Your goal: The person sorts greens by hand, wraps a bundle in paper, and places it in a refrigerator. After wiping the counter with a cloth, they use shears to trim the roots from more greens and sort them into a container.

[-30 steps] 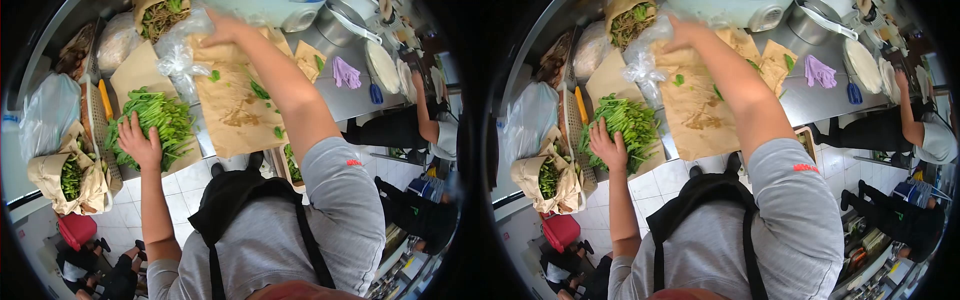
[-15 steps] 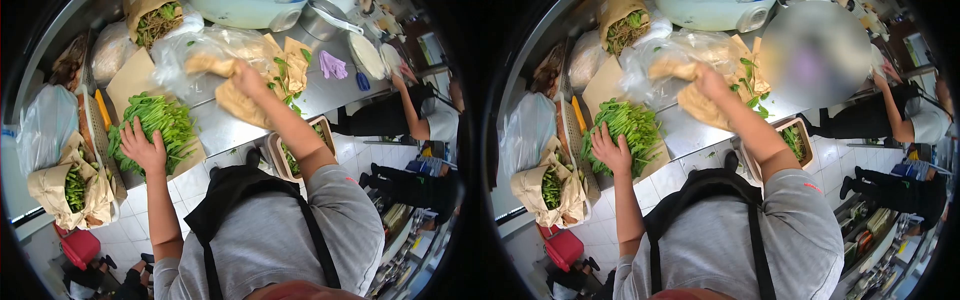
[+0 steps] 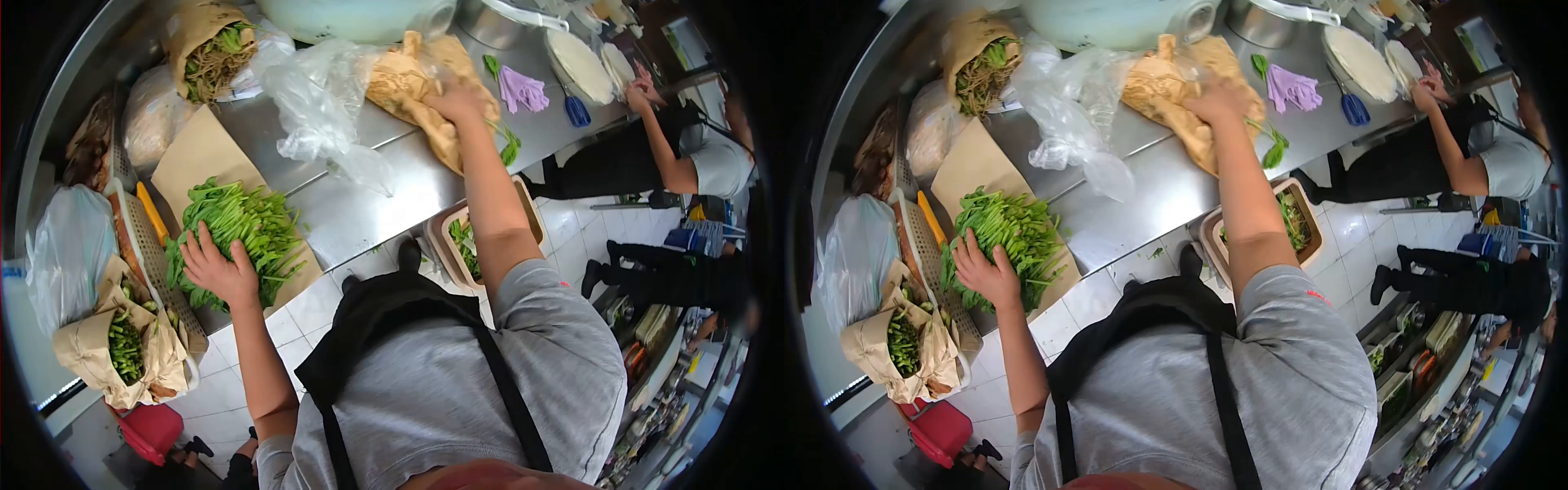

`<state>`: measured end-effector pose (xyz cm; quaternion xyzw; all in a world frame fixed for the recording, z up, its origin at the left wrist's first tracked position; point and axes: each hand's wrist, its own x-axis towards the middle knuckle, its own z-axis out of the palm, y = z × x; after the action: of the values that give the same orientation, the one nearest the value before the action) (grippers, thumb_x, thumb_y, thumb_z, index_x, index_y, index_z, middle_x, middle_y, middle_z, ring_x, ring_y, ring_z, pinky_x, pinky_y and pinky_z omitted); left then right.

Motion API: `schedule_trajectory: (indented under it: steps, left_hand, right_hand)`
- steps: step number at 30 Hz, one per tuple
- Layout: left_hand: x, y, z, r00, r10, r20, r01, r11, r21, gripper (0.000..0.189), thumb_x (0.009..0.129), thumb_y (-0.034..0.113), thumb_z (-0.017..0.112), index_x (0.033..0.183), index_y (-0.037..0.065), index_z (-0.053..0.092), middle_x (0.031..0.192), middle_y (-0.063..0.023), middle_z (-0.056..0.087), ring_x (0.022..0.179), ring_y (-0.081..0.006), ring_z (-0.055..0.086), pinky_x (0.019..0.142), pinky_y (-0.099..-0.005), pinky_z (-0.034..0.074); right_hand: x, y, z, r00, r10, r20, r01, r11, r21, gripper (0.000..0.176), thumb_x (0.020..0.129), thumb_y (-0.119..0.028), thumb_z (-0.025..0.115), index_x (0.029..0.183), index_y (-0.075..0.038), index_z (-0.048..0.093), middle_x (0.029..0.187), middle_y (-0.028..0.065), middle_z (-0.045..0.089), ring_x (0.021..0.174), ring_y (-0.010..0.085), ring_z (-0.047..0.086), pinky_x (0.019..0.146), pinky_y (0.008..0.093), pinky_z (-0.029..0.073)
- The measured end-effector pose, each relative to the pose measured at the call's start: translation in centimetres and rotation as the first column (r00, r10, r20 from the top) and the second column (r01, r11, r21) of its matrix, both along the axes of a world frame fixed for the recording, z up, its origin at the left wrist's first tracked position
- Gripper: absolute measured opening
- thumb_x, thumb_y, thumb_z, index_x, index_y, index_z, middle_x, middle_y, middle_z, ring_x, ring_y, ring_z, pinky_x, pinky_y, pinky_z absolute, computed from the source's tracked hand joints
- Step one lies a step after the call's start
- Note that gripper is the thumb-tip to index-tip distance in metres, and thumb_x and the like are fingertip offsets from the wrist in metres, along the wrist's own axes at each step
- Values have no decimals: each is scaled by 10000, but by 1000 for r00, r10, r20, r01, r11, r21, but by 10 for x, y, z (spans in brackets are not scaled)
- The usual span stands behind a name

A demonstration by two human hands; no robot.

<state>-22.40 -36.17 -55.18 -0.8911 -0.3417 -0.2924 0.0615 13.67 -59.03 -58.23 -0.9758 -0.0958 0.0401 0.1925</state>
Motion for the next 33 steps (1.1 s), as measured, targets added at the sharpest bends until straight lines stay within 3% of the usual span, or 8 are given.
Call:
schedule_trajectory:
  steps: [8, 12, 15, 19, 21, 25, 28, 33]
  left_hand:
    - [-3, 3, -4, 998, -54, 12, 54, 999, 2, 591, 821, 511, 322, 1243, 103, 390, 1252, -166, 376, 1160, -368, 309, 920, -513, 209]
    - [-3, 7, -4, 997, -83, -2, 83, 996, 22, 607, 826, 530, 301, 1232, 91, 406, 1229, -182, 399, 1133, -372, 342, 908, -488, 248]
    - [-2, 7, -1, 995, -95, -20, 96, 995, 15, 607, 827, 528, 300, 1233, 90, 404, 1230, -186, 398, 1131, -372, 346, 904, -488, 252]
    - [-1, 7, -1, 995, -94, -40, 95, 995, 28, 594, 835, 510, 299, 1237, 84, 398, 1232, -205, 387, 1128, -370, 354, 900, -489, 259]
    - [0, 7, -1, 994, -99, -54, 102, 993, 52, 561, 845, 478, 306, 1241, 90, 395, 1232, -189, 393, 1130, -350, 361, 906, -471, 264]
    - [-6, 17, -5, 990, -102, -97, 107, 993, 44, 541, 853, 452, 309, 1248, 89, 386, 1230, -182, 398, 1127, -343, 365, 908, -456, 271]
    - [-10, 25, -8, 979, -187, -76, 189, 982, 20, 556, 872, 414, 331, 1207, -26, 392, 1214, -211, 411, 1105, -354, 396, 935, -413, 288]
    - [4, 8, -2, 980, -197, 3, 192, 952, -238, 617, 873, 436, 306, 1254, -49, 281, 1259, -220, 338, 1140, -333, 361, 976, -416, 248]
  right_hand:
    - [-85, -94, -5, 976, 155, 155, -197, 928, 315, 451, 684, -97, 497, 1131, -155, 506, 979, 164, 538, 887, 307, 532, 770, 366, 426]
    - [-121, -241, 2, 991, 85, -104, -55, 963, 263, 434, 659, -73, 508, 1090, -120, 539, 954, 160, 564, 853, 304, 550, 754, 346, 438]
    - [-142, -312, 42, 968, 5, -250, -118, 891, -439, 264, 683, -113, 493, 926, -124, 594, 891, 163, 582, 828, 313, 565, 742, 378, 446]
    - [-128, -324, 37, 912, -221, -347, -130, 646, -752, 210, 709, -244, 567, 874, -116, 585, 875, 136, 580, 795, 267, 586, 657, 384, 470]
    - [-124, -301, -12, 987, -115, -115, 6, 731, -683, 164, 806, -211, 449, 856, -96, 555, 897, 134, 573, 770, 278, 598, 609, 381, 487]
    - [-114, -232, -165, 919, -201, -339, 7, 868, -496, 285, 847, -191, 364, 1083, -83, 482, 1041, 173, 498, 922, 308, 546, 704, 397, 479]
    - [-128, -208, -255, 726, -551, -411, 427, 830, -358, 278, 833, -234, 403, 966, -43, 555, 1012, 171, 515, 932, 314, 537, 733, 387, 461]
    - [-171, -237, -320, 606, -588, -535, 400, 807, -434, 248, 804, -214, 445, 910, -27, 568, 993, 174, 522, 925, 317, 532, 742, 385, 453]
